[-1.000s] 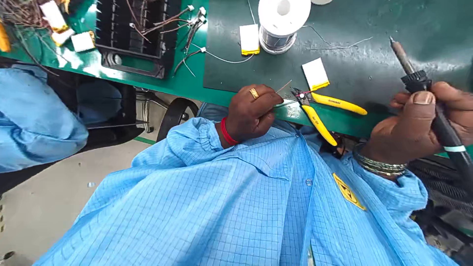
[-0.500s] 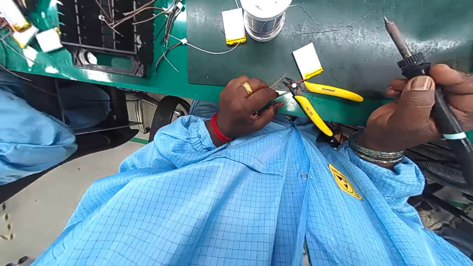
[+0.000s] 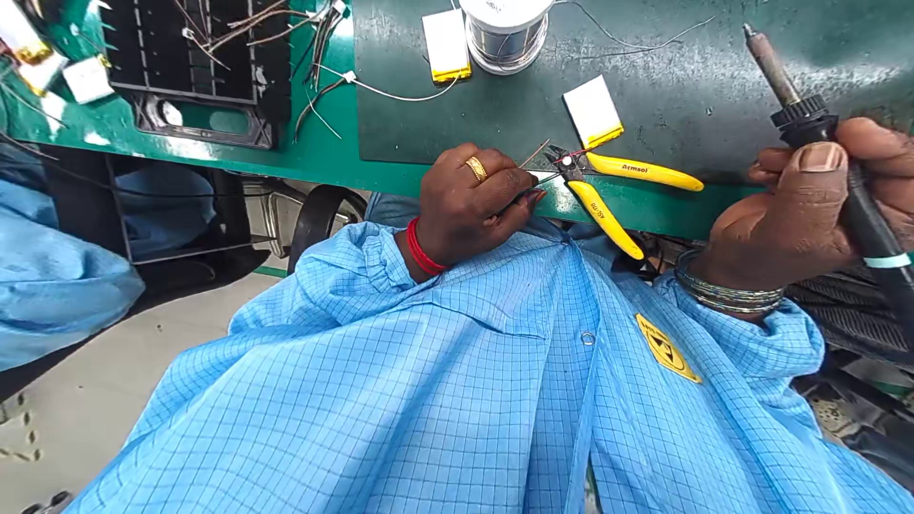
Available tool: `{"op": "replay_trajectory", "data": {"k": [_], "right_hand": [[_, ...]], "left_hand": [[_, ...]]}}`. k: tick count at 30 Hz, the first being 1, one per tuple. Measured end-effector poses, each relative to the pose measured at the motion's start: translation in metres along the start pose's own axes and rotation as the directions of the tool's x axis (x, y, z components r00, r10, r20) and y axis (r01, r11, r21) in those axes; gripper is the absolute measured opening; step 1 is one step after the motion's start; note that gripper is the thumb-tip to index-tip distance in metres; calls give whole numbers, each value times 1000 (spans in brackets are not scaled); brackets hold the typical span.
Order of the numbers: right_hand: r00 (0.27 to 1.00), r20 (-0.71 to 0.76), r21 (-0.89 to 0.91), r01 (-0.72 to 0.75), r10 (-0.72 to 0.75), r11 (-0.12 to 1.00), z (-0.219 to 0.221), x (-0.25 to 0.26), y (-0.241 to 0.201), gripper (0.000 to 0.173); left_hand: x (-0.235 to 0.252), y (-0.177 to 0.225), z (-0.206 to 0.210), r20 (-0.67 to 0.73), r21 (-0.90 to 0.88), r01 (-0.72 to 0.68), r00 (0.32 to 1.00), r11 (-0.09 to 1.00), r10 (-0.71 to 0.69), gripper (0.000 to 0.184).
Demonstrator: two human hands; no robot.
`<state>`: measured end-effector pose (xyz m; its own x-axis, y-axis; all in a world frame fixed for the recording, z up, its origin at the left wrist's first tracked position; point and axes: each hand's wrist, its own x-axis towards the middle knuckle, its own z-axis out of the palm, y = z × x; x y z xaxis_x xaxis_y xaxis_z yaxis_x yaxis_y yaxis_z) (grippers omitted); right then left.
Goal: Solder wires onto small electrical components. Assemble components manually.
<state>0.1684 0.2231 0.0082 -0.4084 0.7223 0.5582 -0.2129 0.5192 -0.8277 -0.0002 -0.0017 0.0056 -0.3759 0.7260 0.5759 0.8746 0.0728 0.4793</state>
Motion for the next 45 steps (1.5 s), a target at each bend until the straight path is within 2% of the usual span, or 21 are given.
{"op": "replay_trajectory", "data": {"k": [5, 10, 14, 18, 25, 45], "right_hand": [[1000, 9, 29, 6, -6, 1000, 0, -10, -9, 13], [994, 105, 127, -24, 10, 992, 2, -28, -31, 12], [982, 187, 87, -3, -13, 996, 6, -45, -44, 11], [969, 233, 47, 77, -86, 996, 11, -54, -43, 11], [959, 231, 22, 163, -164, 986, 17, -59, -36, 12], [942, 260, -3, 220, -212, 975, 20, -62, -32, 10]], "left_hand": [[1, 0, 1, 3, 12, -4, 1000, 1000, 4, 15], [1, -1, 1, 3, 3, -6, 1000, 1000, 6, 15], [2, -1, -1, 19, -21, 3, 1000, 1000, -3, 16], [2, -1, 0, 15, -31, 0, 1000, 1000, 1, 16], [3, -1, -1, 26, -38, 9, 1000, 999, -8, 16], [1, -1, 1, -6, -35, -1, 1000, 999, 1, 15]]}}
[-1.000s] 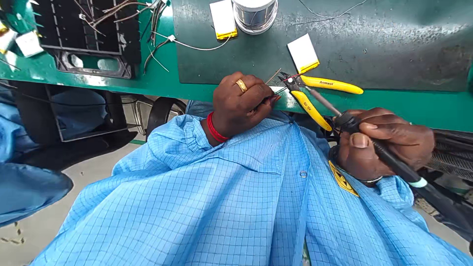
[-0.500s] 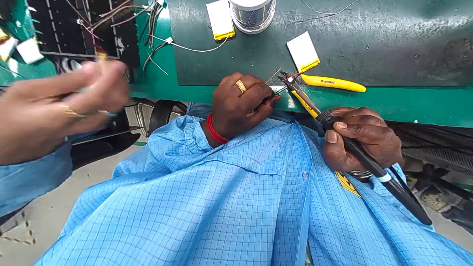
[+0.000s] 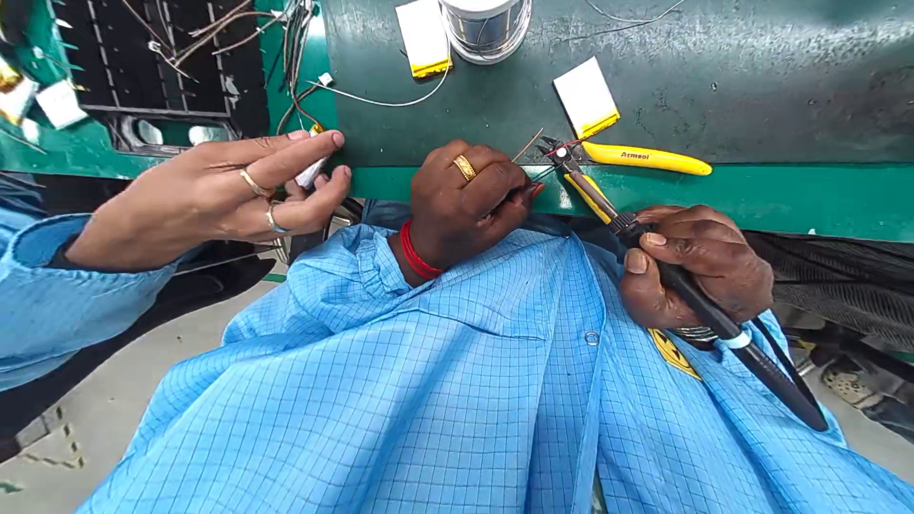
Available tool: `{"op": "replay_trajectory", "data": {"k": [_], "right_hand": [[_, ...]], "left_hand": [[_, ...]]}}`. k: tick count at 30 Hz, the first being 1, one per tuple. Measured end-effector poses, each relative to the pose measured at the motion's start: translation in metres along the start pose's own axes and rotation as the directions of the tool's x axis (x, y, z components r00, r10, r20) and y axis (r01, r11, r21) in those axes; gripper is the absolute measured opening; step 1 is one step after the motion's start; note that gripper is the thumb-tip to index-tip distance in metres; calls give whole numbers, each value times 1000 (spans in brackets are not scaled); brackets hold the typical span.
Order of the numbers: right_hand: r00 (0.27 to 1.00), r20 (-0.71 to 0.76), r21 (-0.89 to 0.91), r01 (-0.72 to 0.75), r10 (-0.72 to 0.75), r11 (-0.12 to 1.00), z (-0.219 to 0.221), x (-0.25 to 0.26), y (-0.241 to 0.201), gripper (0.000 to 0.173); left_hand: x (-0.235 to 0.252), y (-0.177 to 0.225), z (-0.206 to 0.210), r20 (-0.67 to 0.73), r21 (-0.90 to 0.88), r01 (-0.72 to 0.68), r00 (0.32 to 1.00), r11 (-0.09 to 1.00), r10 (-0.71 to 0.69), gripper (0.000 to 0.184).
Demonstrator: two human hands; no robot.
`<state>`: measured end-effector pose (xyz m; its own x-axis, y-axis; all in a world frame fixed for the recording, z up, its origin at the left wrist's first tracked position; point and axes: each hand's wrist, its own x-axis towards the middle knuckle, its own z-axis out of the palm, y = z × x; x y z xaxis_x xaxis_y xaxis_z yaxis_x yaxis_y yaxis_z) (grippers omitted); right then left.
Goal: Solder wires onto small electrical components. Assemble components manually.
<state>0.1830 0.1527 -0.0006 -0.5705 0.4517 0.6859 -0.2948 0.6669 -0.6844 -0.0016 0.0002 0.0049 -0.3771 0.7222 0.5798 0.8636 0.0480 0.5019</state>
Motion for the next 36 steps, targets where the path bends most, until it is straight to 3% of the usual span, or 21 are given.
{"op": "replay_trajectory", "data": {"k": [16, 27, 32, 36], "right_hand": [[1000, -3, 13, -12, 12, 1000, -5, 0, -2, 11], [997, -47, -35, -70, 68, 997, -8, 9, -5, 14], [996, 41, -23, -74, 75, 997, -8, 21, -6, 24], [989, 133, 39, -71, 66, 997, -3, 34, -8, 17]], "left_hand": [[-1, -1, -1, -12, -27, -1, 1000, 1000, 1, 16], [0, -2, -6, -4, -222, 31, 999, 975, -33, 16], [2, 0, -12, 19, -317, 62, 998, 946, -59, 15], [4, 4, -16, 19, -330, 38, 999, 943, -34, 15]]}}
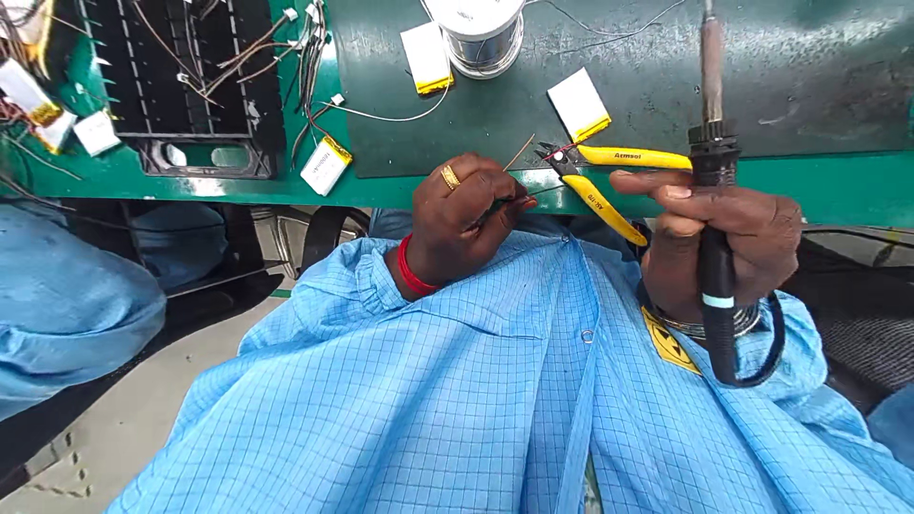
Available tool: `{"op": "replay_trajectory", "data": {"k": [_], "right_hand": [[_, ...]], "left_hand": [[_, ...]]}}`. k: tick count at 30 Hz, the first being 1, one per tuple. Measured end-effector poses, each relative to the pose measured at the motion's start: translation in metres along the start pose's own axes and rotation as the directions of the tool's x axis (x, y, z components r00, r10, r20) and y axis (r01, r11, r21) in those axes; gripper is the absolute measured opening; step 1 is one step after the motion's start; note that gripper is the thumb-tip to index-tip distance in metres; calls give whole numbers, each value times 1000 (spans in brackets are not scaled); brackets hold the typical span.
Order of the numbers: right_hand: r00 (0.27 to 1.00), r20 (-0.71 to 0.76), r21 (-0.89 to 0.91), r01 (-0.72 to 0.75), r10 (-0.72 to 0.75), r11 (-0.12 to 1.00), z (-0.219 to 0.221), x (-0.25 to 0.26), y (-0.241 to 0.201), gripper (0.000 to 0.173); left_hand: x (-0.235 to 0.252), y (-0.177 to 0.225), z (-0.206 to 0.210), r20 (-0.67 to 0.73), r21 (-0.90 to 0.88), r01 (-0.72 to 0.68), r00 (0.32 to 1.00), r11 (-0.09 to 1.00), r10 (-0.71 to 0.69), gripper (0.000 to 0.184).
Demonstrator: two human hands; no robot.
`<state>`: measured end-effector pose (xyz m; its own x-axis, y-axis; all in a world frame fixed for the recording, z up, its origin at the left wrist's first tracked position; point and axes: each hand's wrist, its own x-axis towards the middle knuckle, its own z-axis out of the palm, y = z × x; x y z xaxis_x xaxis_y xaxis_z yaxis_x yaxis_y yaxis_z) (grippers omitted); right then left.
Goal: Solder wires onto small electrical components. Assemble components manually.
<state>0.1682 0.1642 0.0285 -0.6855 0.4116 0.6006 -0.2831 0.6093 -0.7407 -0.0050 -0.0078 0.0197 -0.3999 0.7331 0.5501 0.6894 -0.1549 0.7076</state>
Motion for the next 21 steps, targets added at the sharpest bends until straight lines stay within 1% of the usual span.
{"op": "replay_trajectory", "data": {"k": [3, 5, 8, 16, 21], "right_hand": [[999, 18, -57, 45, -44, 997, 6, 5, -1, 10], [998, 41, -80, 45, -41, 996, 12, 7, -3, 14], [998, 52, -67, 37, -33, 997, 18, 9, -4, 15], [998, 65, -64, 28, -24, 998, 20, 11, -3, 12], [999, -16, -86, 40, -42, 995, 13, 8, 5, 14]], "left_hand": [[1, 4, -1, 19, 7, -30, 999, 1000, 30, 13], [1, 5, -1, 26, -2, -40, 999, 999, 40, 14], [1, 6, 0, 38, -28, -36, 999, 999, 37, 14], [2, 5, 0, 86, -98, -34, 995, 995, 42, 16], [2, 6, -1, 88, -131, 29, 996, 991, -17, 17]]}}
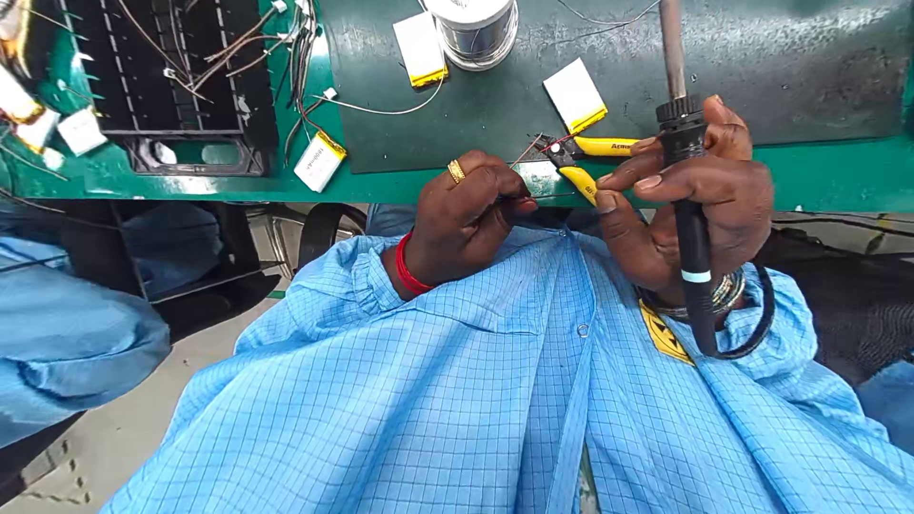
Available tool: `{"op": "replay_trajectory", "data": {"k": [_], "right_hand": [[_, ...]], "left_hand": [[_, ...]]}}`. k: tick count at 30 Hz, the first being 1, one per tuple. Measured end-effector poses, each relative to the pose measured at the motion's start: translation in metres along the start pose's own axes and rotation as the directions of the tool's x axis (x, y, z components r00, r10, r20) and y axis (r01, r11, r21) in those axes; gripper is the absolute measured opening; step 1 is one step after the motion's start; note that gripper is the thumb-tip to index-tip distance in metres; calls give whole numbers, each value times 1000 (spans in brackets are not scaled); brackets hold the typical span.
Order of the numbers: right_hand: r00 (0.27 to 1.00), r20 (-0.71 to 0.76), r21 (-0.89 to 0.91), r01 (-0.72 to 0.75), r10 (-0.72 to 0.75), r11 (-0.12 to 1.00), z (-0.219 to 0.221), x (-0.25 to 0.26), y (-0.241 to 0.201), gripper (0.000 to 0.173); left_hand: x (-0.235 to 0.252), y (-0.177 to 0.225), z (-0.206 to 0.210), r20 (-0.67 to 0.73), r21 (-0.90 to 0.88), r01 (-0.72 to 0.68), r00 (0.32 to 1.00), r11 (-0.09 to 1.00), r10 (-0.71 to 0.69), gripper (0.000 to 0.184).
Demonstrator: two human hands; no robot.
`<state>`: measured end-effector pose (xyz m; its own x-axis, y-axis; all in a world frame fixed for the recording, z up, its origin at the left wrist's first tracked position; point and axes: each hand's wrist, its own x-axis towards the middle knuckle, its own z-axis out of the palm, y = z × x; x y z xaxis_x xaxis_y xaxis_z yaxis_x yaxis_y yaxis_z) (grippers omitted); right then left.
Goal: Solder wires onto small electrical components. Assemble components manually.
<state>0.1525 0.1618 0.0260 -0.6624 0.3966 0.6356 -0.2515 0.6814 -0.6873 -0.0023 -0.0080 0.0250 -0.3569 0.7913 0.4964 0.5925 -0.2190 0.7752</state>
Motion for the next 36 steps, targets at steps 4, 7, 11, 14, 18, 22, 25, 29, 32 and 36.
{"op": "replay_trajectory", "data": {"k": [4, 7, 11, 14, 18, 22, 25, 29, 32, 36], "right_hand": [[1000, -1, -2, 1, -1, 1000, 1, -2, -2, 7], [999, 26, -9, 30, -30, 1000, 3, -1, -4, 10], [996, 81, 9, 38, -38, 999, 6, -1, -6, 11], [995, 87, 4, 42, -42, 999, 6, -2, -5, 8], [1000, 11, 2, 24, -24, 1000, 1, -3, -1, 8], [999, -34, -14, 9, -10, 1000, -1, -2, 0, 9], [1000, -19, -27, 18, -18, 999, 1, 0, -2, 11], [1000, 29, -21, 1, 0, 1000, 4, 4, -4, 17], [997, 71, 26, -19, 17, 999, 6, 8, -6, 19], [994, 106, 69, -27, 20, 997, 8, 11, -6, 18]], "left_hand": [[0, 1, 0, 10, -33, 24, 1000, 999, -24, 18], [0, 1, -1, 18, -42, 34, 999, 999, -34, 19], [0, 1, 0, 41, -57, 38, 999, 998, -36, 19], [1, 1, 1, 75, -72, 25, 997, 997, -19, 18], [0, 1, 0, 76, -105, 48, 996, 993, -40, 20], [-1, 0, -1, 83, -212, 96, 993, 973, -80, 22], [1, 2, -1, 98, -298, 143, 988, 944, -119, 21], [1, 5, -1, 132, -387, 194, 979, 901, -155, 16], [1, 7, -2, 186, -468, 256, 964, 846, -188, 16], [3, 8, -2, 254, -550, 289, 952, 784, -173, 17]]}}
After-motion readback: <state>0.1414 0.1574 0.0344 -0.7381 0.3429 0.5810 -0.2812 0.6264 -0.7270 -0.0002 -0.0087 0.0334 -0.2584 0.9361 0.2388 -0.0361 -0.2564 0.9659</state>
